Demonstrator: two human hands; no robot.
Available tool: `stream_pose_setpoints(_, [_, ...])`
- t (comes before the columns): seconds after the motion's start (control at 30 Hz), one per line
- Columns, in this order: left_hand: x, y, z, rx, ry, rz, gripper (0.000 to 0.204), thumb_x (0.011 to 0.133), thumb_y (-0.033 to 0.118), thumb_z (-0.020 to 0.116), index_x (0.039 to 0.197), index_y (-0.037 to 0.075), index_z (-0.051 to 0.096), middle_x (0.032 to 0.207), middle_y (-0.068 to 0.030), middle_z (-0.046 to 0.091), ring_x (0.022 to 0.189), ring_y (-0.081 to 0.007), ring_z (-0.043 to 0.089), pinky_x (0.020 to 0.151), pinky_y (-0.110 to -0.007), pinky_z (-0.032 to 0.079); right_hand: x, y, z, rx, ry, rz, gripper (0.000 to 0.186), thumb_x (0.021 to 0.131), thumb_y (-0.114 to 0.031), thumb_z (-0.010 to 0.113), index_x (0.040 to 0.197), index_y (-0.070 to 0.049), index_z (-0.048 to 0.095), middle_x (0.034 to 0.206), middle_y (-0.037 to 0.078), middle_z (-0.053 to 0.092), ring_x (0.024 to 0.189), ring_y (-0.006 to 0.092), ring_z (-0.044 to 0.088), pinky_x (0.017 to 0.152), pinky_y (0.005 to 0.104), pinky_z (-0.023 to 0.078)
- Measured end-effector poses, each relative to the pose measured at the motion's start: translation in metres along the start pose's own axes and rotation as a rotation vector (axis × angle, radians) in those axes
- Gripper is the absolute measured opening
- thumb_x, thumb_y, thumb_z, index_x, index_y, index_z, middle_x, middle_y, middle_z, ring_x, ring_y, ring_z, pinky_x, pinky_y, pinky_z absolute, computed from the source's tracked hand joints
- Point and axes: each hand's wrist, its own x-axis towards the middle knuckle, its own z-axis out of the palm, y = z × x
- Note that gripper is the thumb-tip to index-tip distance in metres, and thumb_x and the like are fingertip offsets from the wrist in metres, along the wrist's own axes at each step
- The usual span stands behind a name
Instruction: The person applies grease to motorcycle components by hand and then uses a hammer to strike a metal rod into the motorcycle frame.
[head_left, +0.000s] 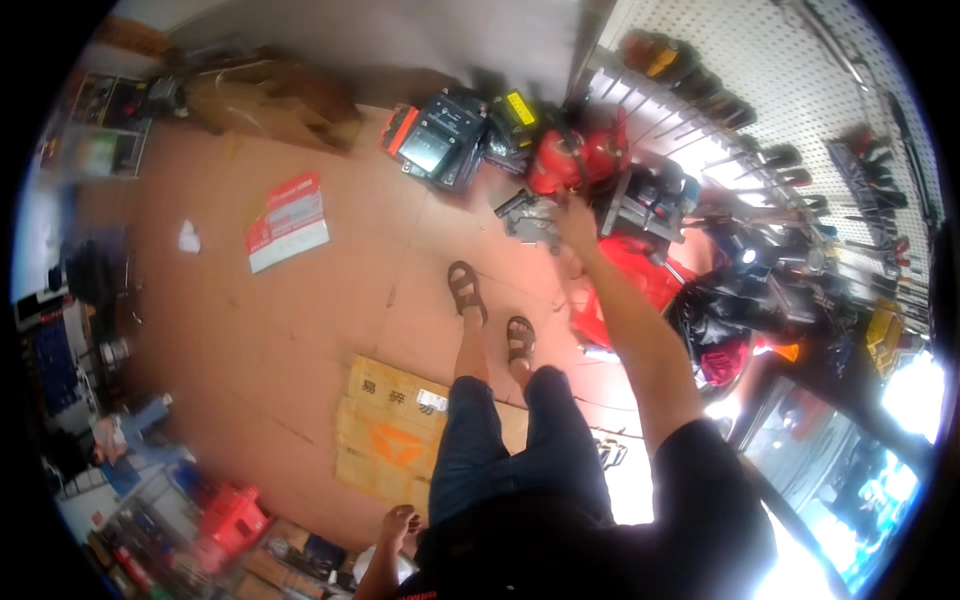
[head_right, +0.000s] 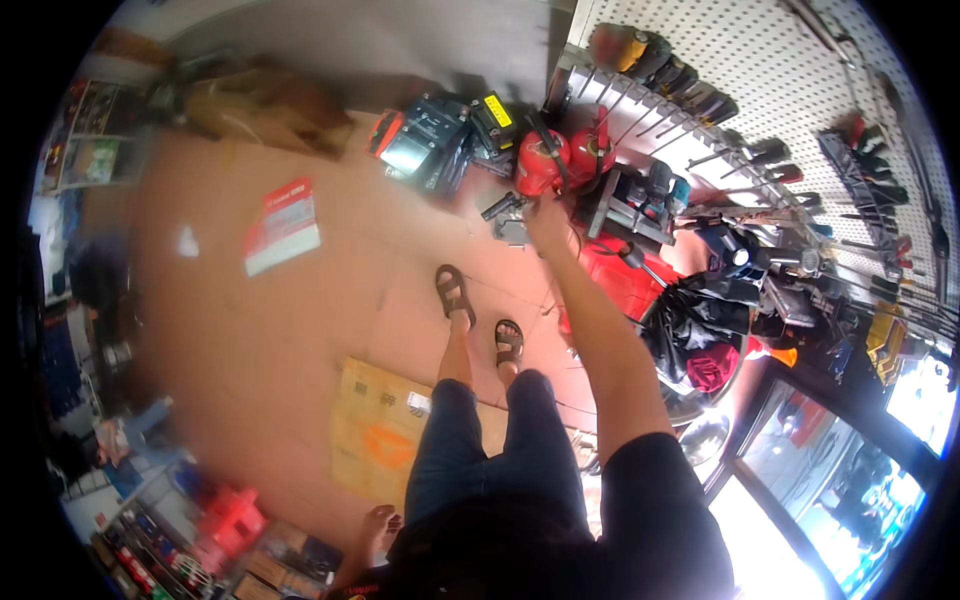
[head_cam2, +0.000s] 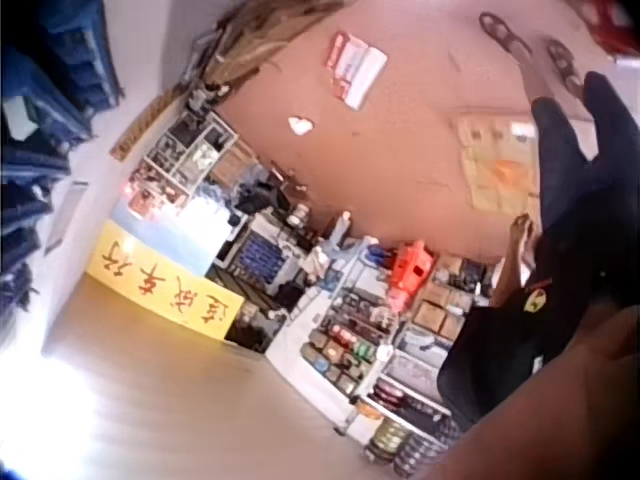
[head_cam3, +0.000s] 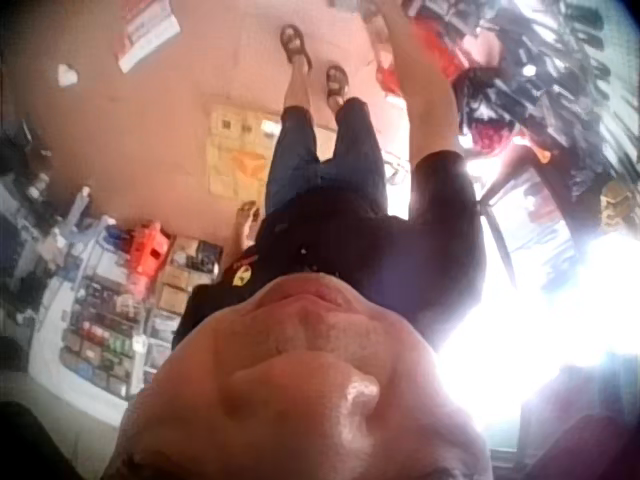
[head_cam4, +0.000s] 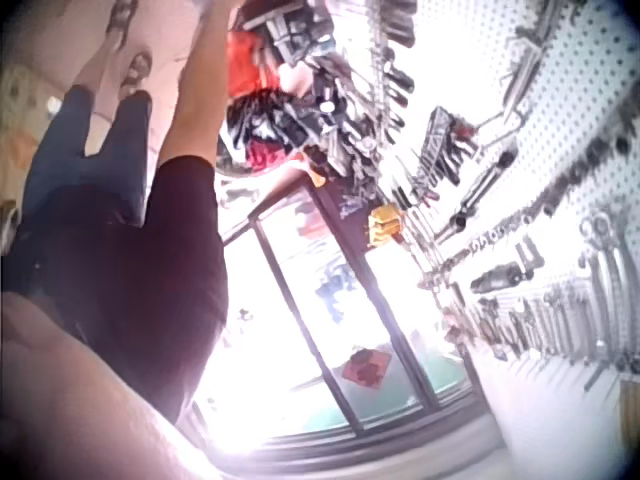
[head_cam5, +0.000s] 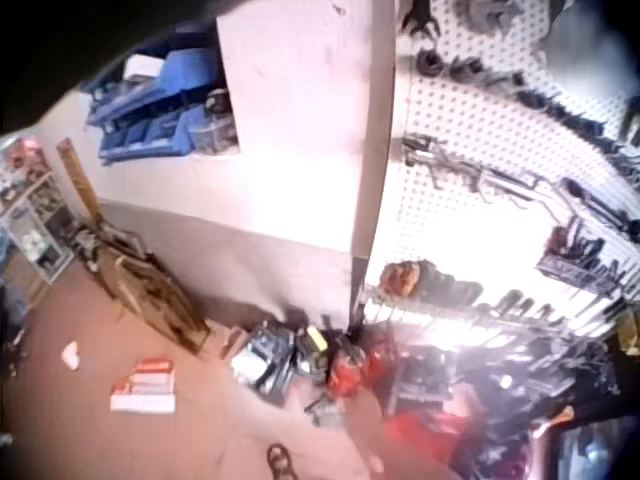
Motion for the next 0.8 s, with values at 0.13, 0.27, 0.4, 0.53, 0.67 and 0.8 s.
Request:
stream_pose_setpoints(0.13, [0.041,0.089,-0.018,-0.075,0.118,0.136,0.017,0.088,0.012,0.059,0.103,0.003,0.057,0.072,-0.0078,0.056,0.057,-0.0138,0.053,0.048,-0.025,0.042,0.102,-0.010,0.008,-0.315,0.208,0.016,0.053,0.077,-0.035,0.066,0.121,-0.008,0.052,0.113,0.018,0.054,0.106,0.0398,0.053,0.085,0.0482,0.048])
stream_pose_setpoints(0.27, [0.044,0.192,-0.018,0.049,0.115,0.250,0.025,0.089,0.015,0.058,0.110,0.001,0.055,0.075,-0.0114,0.060,0.058,-0.0173,0.056,0.050,-0.027,0.046,0.161,0.027,0.018,-0.461,0.202,-0.029,0.062,0.073,-0.048,0.069,0.121,-0.013,0.054,0.113,0.016,0.054,0.107,0.0387,0.052,0.085,0.0489,0.048])
stream_pose_setpoints(0.4, [0.038,0.224,-0.027,0.082,0.114,0.061,0.029,0.089,0.019,0.059,0.112,0.001,0.054,0.079,-0.0131,0.063,0.063,-0.0206,0.061,0.054,-0.030,0.050,0.180,0.033,0.027,-0.466,-0.066,0.002,0.058,0.074,-0.052,0.067,0.121,-0.020,0.057,0.107,0.014,0.053,0.101,0.0356,0.055,0.077,0.0475,0.050])
stream_pose_setpoints(0.53, [0.037,0.255,-0.022,0.136,0.015,0.039,0.034,0.090,0.023,0.059,0.115,0.001,0.053,0.083,-0.0137,0.064,0.068,-0.0236,0.065,0.059,-0.034,0.054,0.143,0.029,0.028,-0.396,0.077,-0.103,0.044,0.077,-0.040,0.068,0.115,-0.019,0.058,0.102,0.014,0.049,0.095,0.0336,0.058,0.070,0.0443,0.052])
stream_pose_setpoints(0.67, [0.035,0.285,0.006,0.266,0.007,0.046,0.034,0.091,0.022,0.057,0.117,0.001,0.052,0.085,-0.0155,0.064,0.071,-0.0244,0.065,0.063,-0.034,0.054,0.075,0.020,0.045,-0.251,-0.013,0.028,0.038,0.076,-0.018,0.069,0.112,-0.016,0.057,0.111,0.014,0.046,0.097,0.0347,0.057,0.073,0.0451,0.052])
stream_pose_setpoints(0.8, [0.039,0.301,0.004,0.318,0.025,0.069,0.035,0.091,0.022,0.057,0.118,0.001,0.051,0.085,-0.0154,0.064,0.070,-0.0235,0.064,0.061,-0.033,0.053,0.042,0.012,0.049,-0.133,0.010,0.082,0.036,0.076,-0.017,0.069,0.110,-0.016,0.057,0.114,0.013,0.048,0.098,0.0340,0.057,0.076,0.0461,0.050])
